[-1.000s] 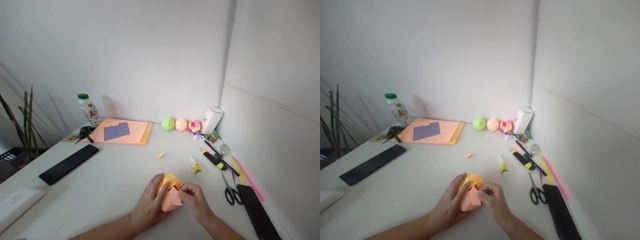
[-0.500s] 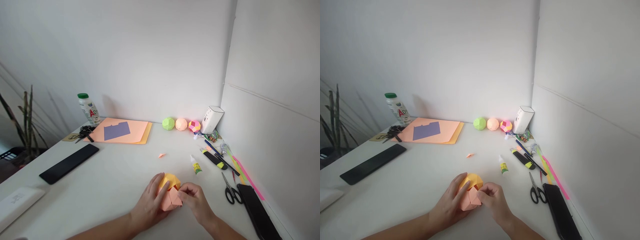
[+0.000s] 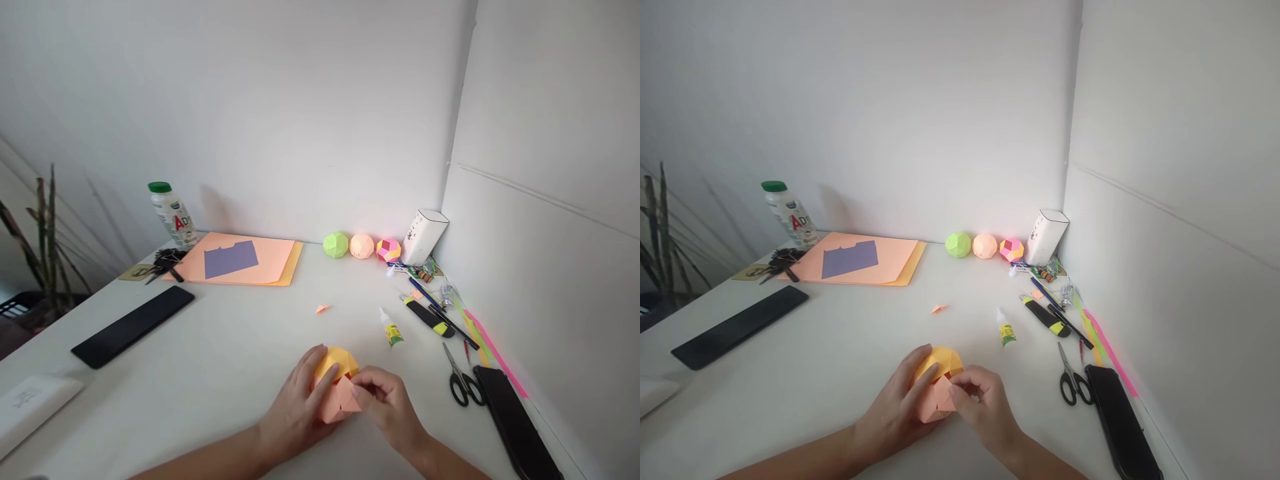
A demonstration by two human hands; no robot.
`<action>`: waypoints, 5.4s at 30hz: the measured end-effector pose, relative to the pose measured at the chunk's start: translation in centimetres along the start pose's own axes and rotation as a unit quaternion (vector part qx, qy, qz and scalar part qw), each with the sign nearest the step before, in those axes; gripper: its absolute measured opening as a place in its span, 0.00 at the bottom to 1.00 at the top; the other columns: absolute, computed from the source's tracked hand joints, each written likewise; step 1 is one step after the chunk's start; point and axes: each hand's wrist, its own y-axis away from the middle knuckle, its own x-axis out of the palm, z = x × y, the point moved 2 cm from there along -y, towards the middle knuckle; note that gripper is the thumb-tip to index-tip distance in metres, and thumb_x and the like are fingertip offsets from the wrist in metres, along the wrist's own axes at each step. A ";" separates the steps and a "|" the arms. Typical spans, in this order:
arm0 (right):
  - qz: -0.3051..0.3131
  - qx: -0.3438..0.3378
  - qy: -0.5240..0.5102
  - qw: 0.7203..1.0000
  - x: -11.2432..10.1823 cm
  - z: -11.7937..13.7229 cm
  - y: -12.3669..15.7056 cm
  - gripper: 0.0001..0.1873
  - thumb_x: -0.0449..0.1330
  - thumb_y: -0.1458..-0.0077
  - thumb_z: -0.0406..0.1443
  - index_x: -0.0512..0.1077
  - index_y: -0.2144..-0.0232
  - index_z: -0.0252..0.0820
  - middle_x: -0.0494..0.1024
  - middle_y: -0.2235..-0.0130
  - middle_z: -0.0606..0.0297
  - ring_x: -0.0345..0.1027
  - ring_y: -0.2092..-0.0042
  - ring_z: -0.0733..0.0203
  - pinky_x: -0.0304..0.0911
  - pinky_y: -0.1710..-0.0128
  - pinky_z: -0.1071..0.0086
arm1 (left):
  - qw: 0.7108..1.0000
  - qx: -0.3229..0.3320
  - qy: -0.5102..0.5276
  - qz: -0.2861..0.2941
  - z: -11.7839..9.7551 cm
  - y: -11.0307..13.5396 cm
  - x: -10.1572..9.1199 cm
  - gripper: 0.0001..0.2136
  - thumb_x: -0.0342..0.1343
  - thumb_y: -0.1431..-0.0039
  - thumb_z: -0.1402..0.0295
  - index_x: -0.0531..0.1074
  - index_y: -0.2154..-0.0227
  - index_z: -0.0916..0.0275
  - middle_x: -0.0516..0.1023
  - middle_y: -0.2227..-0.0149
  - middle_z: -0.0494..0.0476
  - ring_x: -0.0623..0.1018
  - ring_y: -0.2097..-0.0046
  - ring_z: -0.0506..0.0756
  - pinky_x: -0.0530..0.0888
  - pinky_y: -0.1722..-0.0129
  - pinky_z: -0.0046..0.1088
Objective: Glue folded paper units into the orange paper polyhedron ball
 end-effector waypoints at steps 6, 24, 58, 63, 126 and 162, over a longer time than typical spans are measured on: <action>0.013 -0.022 0.034 0.999 0.1 0.0 0.0 0.12 0.59 0.47 0.37 0.70 0.81 0.40 0.65 0.76 0.67 0.57 0.72 0.64 0.56 0.71 0.70 | 0.999 -0.005 0.019 0.030 0.2 0.4 -0.2 0.34 0.64 0.52 0.61 0.59 0.44 0.65 0.57 0.44 0.74 0.64 0.42 0.71 0.75 0.53 0.50; 0.039 -0.039 0.058 0.997 0.2 0.1 0.2 0.11 0.59 0.44 0.38 0.79 0.72 0.41 0.71 0.71 0.62 0.65 0.65 0.58 0.62 0.64 0.66 | 0.998 0.030 0.057 0.023 -0.2 -0.6 -1.2 0.34 0.61 0.50 0.60 0.55 0.42 0.67 0.60 0.45 0.75 0.63 0.43 0.70 0.71 0.50 0.53; 0.007 0.011 0.037 0.999 0.0 -0.6 -0.1 0.13 0.64 0.49 0.47 0.77 0.75 0.44 0.67 0.46 0.58 0.59 0.43 0.50 0.58 0.43 0.59 | 0.998 0.028 0.060 0.016 0.0 -0.6 -1.2 0.36 0.58 0.45 0.59 0.49 0.38 0.64 0.58 0.42 0.74 0.64 0.43 0.68 0.71 0.50 0.50; -0.001 0.012 0.032 0.999 0.2 -0.2 0.0 0.14 0.64 0.48 0.46 0.75 0.77 0.42 0.69 0.47 0.57 0.61 0.43 0.51 0.58 0.43 0.59 | 0.997 0.043 0.056 0.016 -0.1 -0.6 -1.1 0.36 0.57 0.44 0.58 0.49 0.37 0.65 0.58 0.42 0.75 0.64 0.42 0.69 0.70 0.50 0.52; 0.015 0.037 0.020 0.999 0.5 -1.3 -0.2 0.13 0.64 0.49 0.46 0.77 0.76 0.43 0.63 0.40 0.57 0.53 0.37 0.49 0.55 0.41 0.57 | 0.962 -0.024 0.262 0.071 0.2 -0.6 -1.7 0.14 0.40 0.31 0.69 0.63 0.47 0.59 0.53 0.41 0.66 0.54 0.37 0.65 0.64 0.42 0.51; 0.066 0.089 -0.087 0.990 1.0 -2.2 -0.4 0.17 0.67 0.52 0.49 0.78 0.76 0.41 0.56 0.35 0.60 0.55 0.38 0.45 0.55 0.41 0.56 | 0.964 -0.018 0.261 0.042 0.5 -0.6 -1.5 0.15 0.40 0.31 0.69 0.61 0.44 0.57 0.53 0.39 0.66 0.56 0.38 0.64 0.67 0.44 0.51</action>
